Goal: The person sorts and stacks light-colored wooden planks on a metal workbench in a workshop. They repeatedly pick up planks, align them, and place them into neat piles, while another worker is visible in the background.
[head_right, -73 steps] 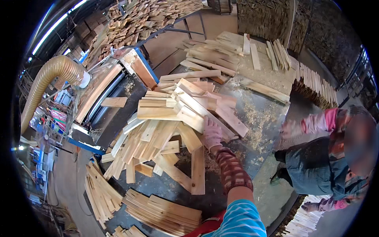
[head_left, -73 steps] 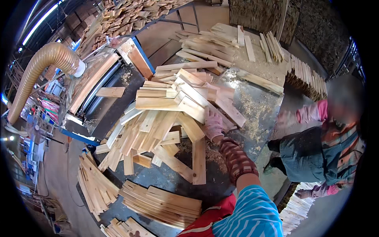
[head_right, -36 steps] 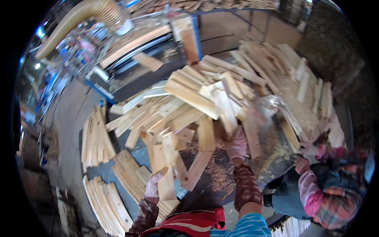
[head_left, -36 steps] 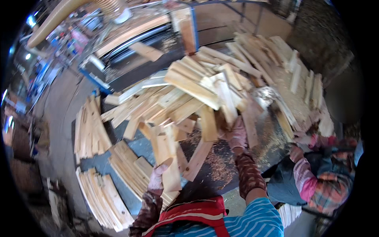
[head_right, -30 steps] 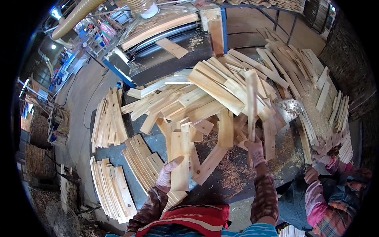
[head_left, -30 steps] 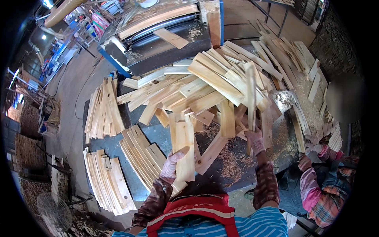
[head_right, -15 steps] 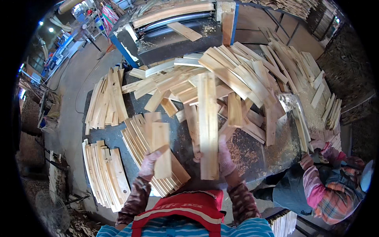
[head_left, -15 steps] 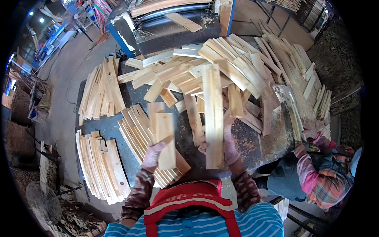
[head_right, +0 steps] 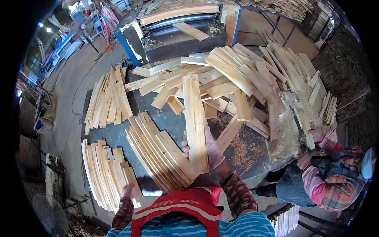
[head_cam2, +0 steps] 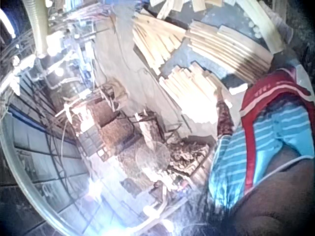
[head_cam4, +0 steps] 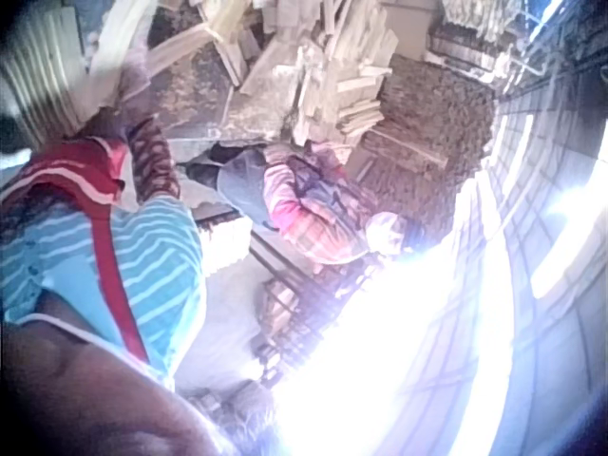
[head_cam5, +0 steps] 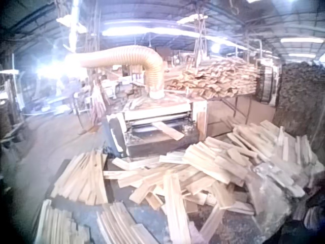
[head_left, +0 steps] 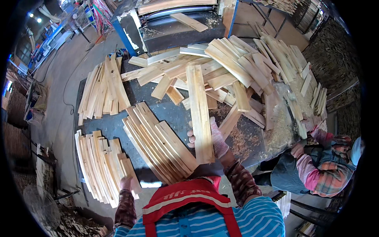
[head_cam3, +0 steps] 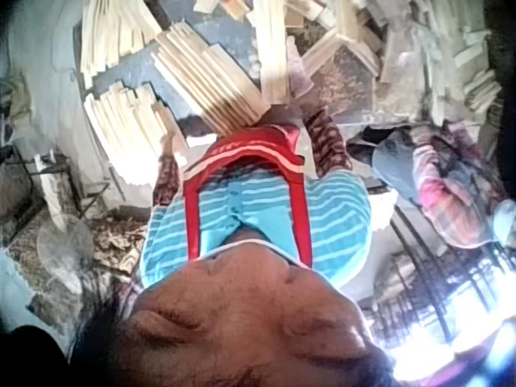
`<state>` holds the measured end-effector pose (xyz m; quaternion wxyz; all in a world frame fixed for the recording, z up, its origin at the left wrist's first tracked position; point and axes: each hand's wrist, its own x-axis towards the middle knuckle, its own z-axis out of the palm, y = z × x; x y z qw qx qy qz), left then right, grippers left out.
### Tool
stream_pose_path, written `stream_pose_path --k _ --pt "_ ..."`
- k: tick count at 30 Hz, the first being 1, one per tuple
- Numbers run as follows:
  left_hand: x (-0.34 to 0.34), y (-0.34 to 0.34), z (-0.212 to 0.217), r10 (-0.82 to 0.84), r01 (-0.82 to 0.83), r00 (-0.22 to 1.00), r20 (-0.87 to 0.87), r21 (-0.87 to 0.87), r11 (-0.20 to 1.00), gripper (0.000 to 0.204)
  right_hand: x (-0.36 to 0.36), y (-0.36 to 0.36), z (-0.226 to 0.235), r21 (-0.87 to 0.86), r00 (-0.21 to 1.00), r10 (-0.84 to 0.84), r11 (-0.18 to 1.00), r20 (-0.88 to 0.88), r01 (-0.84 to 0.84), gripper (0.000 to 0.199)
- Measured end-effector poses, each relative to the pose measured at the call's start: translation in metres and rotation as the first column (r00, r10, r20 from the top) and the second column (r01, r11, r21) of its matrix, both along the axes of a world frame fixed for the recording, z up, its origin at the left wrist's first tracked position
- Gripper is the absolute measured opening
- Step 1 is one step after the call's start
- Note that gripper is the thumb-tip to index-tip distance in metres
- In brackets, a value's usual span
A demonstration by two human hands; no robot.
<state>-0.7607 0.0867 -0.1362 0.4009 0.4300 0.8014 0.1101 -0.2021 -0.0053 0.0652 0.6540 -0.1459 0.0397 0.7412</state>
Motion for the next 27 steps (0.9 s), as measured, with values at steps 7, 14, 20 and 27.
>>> stream_pose_path --k 7,14,20,27 --pt "0.036 -0.016 0.013 -0.004 0.054 0.951 -0.31 0.152 0.987 0.04 0.011 -0.006 -0.031 -0.368 0.741 0.095 0.904 0.665 0.215 0.051" --pt "0.021 -0.021 0.015 0.051 -0.053 0.999 0.014 0.192 0.98 0.024 0.001 -0.012 -0.049 -0.265 -0.073 0.32 0.875 0.945 0.405 0.083" --pt "0.036 -0.024 0.026 0.092 -0.126 0.975 0.203 0.16 0.979 0.033 -0.002 -0.017 -0.02 -0.254 -0.293 0.383 0.883 0.876 0.395 0.09" --pt "0.019 -0.024 0.011 0.031 -0.029 0.999 -0.007 0.161 0.986 0.028 -0.01 -0.008 -0.022 -0.166 -0.385 0.314 0.913 0.868 0.371 0.091"
